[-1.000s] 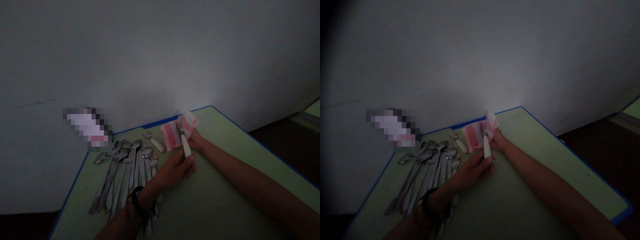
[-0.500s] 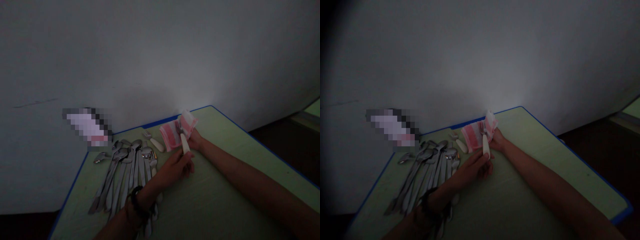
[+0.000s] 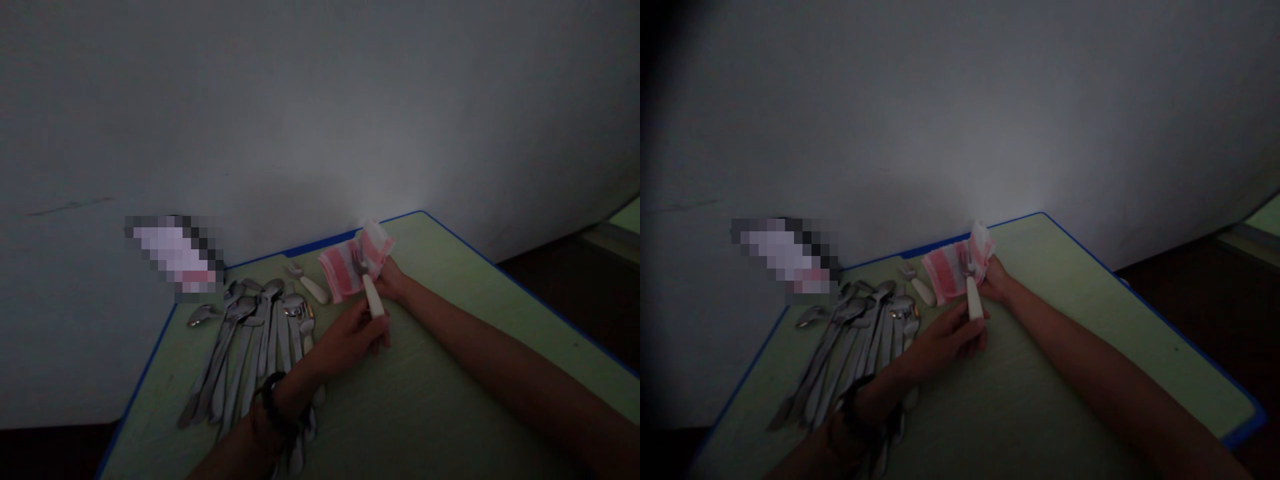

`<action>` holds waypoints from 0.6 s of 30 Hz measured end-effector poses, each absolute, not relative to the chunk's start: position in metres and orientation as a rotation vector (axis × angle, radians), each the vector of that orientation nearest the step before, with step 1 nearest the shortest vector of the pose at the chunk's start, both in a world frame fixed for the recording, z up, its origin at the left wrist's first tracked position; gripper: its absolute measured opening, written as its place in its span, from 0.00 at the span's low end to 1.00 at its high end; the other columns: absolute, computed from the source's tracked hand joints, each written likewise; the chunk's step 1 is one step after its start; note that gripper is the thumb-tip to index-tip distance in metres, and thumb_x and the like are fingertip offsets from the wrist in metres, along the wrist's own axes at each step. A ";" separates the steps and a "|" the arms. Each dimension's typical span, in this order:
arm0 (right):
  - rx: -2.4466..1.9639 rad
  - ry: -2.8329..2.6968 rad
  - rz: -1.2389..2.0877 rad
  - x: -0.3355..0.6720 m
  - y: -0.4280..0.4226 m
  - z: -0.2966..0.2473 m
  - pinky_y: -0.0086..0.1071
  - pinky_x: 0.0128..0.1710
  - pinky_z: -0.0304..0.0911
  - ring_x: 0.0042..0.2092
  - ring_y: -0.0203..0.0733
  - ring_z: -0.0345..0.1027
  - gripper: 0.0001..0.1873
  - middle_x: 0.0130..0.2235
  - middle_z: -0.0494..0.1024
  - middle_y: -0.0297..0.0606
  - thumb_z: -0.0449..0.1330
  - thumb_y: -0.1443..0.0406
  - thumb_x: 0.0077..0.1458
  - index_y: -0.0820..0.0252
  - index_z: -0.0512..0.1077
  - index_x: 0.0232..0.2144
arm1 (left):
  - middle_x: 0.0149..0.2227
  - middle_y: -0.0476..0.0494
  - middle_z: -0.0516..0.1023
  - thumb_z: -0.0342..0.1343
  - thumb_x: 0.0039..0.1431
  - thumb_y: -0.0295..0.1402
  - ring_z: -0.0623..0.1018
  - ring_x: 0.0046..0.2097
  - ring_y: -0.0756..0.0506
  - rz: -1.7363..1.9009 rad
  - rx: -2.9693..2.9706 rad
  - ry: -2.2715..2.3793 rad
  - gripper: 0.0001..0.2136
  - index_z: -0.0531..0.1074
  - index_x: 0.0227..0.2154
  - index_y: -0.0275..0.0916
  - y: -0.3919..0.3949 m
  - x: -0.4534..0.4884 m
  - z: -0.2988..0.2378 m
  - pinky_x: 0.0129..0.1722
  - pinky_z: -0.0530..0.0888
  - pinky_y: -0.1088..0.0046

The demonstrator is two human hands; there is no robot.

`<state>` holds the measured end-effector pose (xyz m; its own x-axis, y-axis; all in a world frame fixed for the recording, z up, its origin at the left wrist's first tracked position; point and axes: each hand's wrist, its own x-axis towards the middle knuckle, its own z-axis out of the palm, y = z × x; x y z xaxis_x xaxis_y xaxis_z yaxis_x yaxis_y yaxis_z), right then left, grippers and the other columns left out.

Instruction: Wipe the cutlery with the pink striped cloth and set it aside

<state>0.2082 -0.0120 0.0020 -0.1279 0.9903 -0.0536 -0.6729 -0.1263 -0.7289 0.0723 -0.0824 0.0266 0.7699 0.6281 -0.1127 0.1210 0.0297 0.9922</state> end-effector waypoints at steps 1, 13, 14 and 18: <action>-0.642 -0.647 1.647 0.208 -0.012 0.002 0.41 0.42 0.65 0.37 0.45 0.70 0.14 0.23 0.75 0.38 0.49 0.59 0.52 0.56 0.69 0.21 | 0.24 0.53 0.70 0.48 0.59 0.36 0.66 0.21 0.55 0.450 1.518 0.637 0.07 0.61 0.34 0.37 -0.082 0.073 0.026 0.20 0.63 0.81; -0.567 -0.526 1.658 0.208 -0.012 0.007 0.36 0.42 0.65 0.35 0.41 0.70 0.10 0.23 0.75 0.34 0.51 0.66 0.53 0.58 0.69 0.24 | 0.22 0.54 0.70 0.43 0.61 0.43 0.66 0.16 0.55 0.496 1.479 0.767 0.12 0.60 0.34 0.39 -0.080 0.076 0.019 0.14 0.62 0.81; -0.569 -0.551 1.662 0.208 -0.012 0.007 0.36 0.42 0.65 0.34 0.41 0.70 0.09 0.23 0.75 0.34 0.51 0.66 0.53 0.58 0.70 0.25 | 0.21 0.54 0.70 0.43 0.61 0.43 0.66 0.16 0.55 0.486 1.488 0.768 0.12 0.61 0.34 0.38 -0.080 0.076 0.019 0.14 0.62 0.81; -0.560 -0.613 1.643 0.208 -0.012 0.007 0.37 0.41 0.65 0.35 0.41 0.70 0.08 0.25 0.76 0.35 0.53 0.66 0.52 0.58 0.70 0.24 | 0.19 0.51 0.71 0.40 0.63 0.43 0.66 0.17 0.55 0.444 1.513 0.761 0.16 0.65 0.31 0.36 -0.081 0.076 0.021 0.16 0.62 0.81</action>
